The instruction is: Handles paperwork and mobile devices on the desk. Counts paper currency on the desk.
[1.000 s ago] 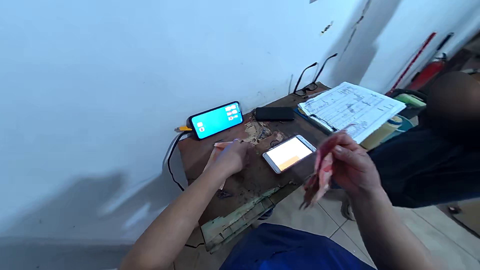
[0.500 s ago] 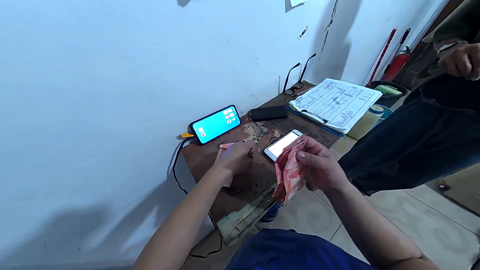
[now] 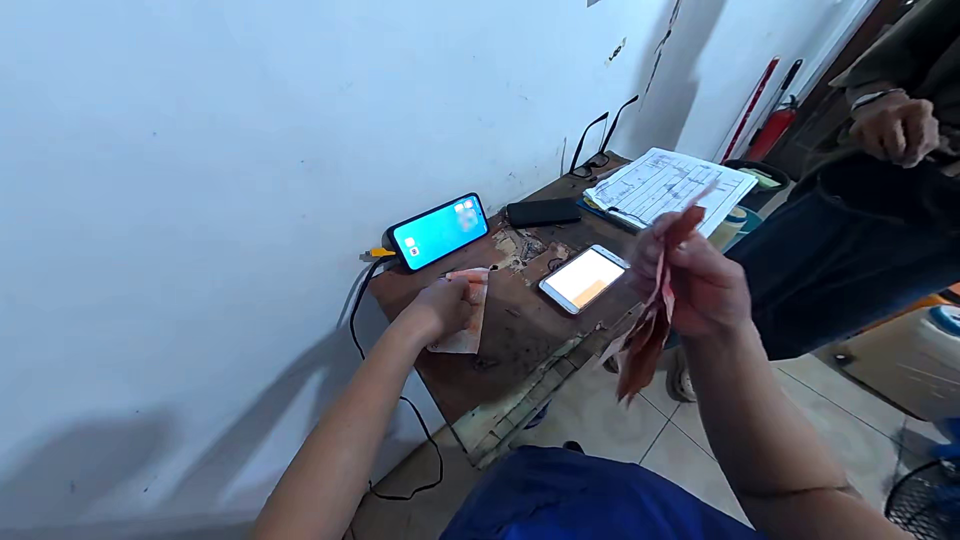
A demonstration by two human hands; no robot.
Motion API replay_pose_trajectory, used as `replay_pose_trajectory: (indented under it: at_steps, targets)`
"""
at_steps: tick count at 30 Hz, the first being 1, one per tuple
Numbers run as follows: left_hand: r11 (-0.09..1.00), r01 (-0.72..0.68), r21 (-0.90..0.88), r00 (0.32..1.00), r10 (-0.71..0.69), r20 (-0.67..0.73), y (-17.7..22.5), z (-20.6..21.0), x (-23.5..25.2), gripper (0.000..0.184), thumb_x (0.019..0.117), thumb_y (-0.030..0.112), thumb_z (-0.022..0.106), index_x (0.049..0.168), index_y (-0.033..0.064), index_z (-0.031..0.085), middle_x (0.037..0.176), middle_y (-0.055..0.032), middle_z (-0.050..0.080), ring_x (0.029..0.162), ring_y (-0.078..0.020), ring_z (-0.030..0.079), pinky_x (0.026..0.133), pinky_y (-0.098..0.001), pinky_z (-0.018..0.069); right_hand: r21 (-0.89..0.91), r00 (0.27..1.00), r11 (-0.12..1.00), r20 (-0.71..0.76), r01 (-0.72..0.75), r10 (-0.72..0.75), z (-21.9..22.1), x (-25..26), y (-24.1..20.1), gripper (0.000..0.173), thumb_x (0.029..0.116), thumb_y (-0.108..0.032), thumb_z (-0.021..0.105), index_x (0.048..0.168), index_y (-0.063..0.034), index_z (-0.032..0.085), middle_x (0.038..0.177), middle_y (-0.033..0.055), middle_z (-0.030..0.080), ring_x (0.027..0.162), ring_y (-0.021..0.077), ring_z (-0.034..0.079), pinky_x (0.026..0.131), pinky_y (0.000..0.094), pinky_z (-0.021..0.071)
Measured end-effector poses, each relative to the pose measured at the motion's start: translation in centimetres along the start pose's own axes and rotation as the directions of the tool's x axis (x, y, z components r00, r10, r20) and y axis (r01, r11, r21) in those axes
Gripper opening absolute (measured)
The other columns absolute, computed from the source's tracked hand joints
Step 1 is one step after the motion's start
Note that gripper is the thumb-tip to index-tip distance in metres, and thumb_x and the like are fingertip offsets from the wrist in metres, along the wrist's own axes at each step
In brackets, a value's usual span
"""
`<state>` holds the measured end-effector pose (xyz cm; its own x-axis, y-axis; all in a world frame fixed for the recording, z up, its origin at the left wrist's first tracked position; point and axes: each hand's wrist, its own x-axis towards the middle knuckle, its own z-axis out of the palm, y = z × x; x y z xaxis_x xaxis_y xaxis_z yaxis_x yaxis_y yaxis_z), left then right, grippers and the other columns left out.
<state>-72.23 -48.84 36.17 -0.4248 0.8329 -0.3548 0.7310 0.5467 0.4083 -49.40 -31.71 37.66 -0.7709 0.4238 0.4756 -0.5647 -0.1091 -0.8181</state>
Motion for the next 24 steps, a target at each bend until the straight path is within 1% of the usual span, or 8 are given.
replay_pose_trajectory:
  at_steps: [3, 7, 9, 12, 14, 19, 22, 24]
  targets:
    - [1.0, -0.021, 0.008, 1.0, 0.021, 0.011, -0.3, 0.1, -0.2, 0.032, 0.1006, 0.008, 0.062, 0.128, -0.007, 0.059, 0.128, -0.0291, 0.06, 0.122, -0.0424, 0.058, 0.105, -0.0571, 0.0435, 0.071, 0.985, 0.984, -0.034, -0.166, 0.169, 2.4, 1.7, 2.0, 0.024, 0.0951, -0.011, 0.048, 0.095, -0.0226, 0.069, 0.073, -0.0064, 0.068, 0.059, -0.0001, 0.062, 0.053, 0.0166, 0.0517]
    - [0.99, -0.102, -0.095, 0.989, 0.091, -0.116, -2.6, -0.2, -1.6, 0.022, 0.0965, 0.003, 0.066, 0.116, -0.0055, 0.064, 0.111, -0.0227, 0.066, 0.105, -0.0345, 0.064, 0.096, -0.0534, 0.0494, 0.059, 0.926, 0.928, -0.066, -0.368, 0.371, 4.6, 5.7, 7.5, 0.021, 0.1006, -0.004, 0.039, 0.102, -0.0112, 0.059, 0.081, -0.0003, 0.069, 0.07, 0.0074, 0.067, 0.065, 0.0267, 0.0578]
    - [0.974, -0.133, -0.185, 0.972, 0.092, -0.216, -4.8, -1.5, -3.0, 0.021, 0.0948, 0.002, 0.069, 0.111, -0.0085, 0.062, 0.1, -0.0237, 0.066, 0.095, -0.0344, 0.065, 0.089, -0.0554, 0.051, -0.231, 0.91, 0.88, -0.132, -0.415, 0.394, 5.3, 7.6, 10.1, 0.013, 0.1015, 0.0, 0.05, 0.112, -0.0001, 0.058, 0.089, 0.007, 0.066, 0.075, 0.0121, 0.065, 0.071, 0.0298, 0.057]
    - [0.934, -0.205, -0.293, 0.931, 0.093, -0.353, -6.6, -3.0, -5.4, 0.018, 0.0892, -0.004, 0.07, 0.101, -0.0034, 0.058, 0.08, -0.0077, 0.057, 0.07, -0.0143, 0.056, 0.068, -0.0343, 0.0489, -0.818, 0.906, 0.499, -0.061, -0.286, 0.419, 5.8, 8.4, 11.2, 0.057, 0.0977, -0.012, 0.069, 0.146, 0.0065, 0.045, 0.142, 0.0273, 0.051, 0.122, 0.0373, 0.059, 0.101, 0.0515, 0.0504]
    - [0.887, -0.252, -0.386, 0.918, 0.093, -0.386, -6.2, -3.0, -6.0, 0.021, 0.0858, -0.008, 0.068, 0.1, 0.0013, 0.057, 0.075, 0.0004, 0.058, 0.064, -0.0039, 0.056, 0.062, -0.0215, 0.0486, -0.917, 0.935, 0.373, -0.001, -0.143, 0.354, 6.1, 7.8, 9.8, 0.068, 0.0964, -0.015, 0.072, 0.152, 0.0051, 0.038, 0.154, 0.0298, 0.038, 0.131, 0.0438, 0.053, 0.106, 0.0547, 0.0475]
    - [0.911, -0.233, -0.341, 0.936, 0.115, -0.333, -3.8, -0.8, -3.8, 0.019, 0.091, -0.002, 0.068, 0.108, -0.0047, 0.061, 0.09, -0.0096, 0.064, 0.08, -0.0129, 0.061, 0.077, -0.0339, 0.0522, -0.751, 0.923, 0.651, 0.322, 0.114, 0.21, 5.2, 4.1, 4.6, 0.028, 0.0963, -0.007, 0.067, 0.12, 0.0066, 0.065, 0.126, 0.0214, 0.061, 0.095, 0.0206, 0.066, 0.078, 0.0321, 0.0572]
    - [0.977, -0.121, -0.176, 0.966, 0.074, -0.249, -3.1, 0.5, -1.5, 0.02, 0.0956, 0.004, 0.067, 0.113, -0.0068, 0.063, 0.1, -0.0199, 0.065, 0.087, -0.0261, 0.063, 0.082, -0.0449, 0.0516, -0.49, 0.871, 0.796, 0.483, 0.355, -0.092, 4.4, 2.9, 0.6, 0.025, 0.0968, -0.018, 0.062, 0.109, 0.0027, 0.067, 0.116, 0.0104, 0.065, 0.094, 0.0078, 0.065, 0.075, 0.0221, 0.057]
    - [0.993, -0.097, -0.069, 0.961, 0.076, -0.266, -3.3, 1.0, -0.8, 0.025, 0.0959, 0.004, 0.067, 0.117, -0.0083, 0.066, 0.113, -0.0277, 0.064, 0.096, -0.0364, 0.064, 0.089, -0.0516, 0.0511, -0.367, 0.814, 0.766, 0.475, 0.527, -0.333, 3.5, 2.7, -4.4, 0.03, 0.1009, -0.033, 0.057, 0.114, -0.0086, 0.068, 0.114, -0.0032, 0.068, 0.098, 0.0031, 0.065, 0.079, 0.0203, 0.0563]
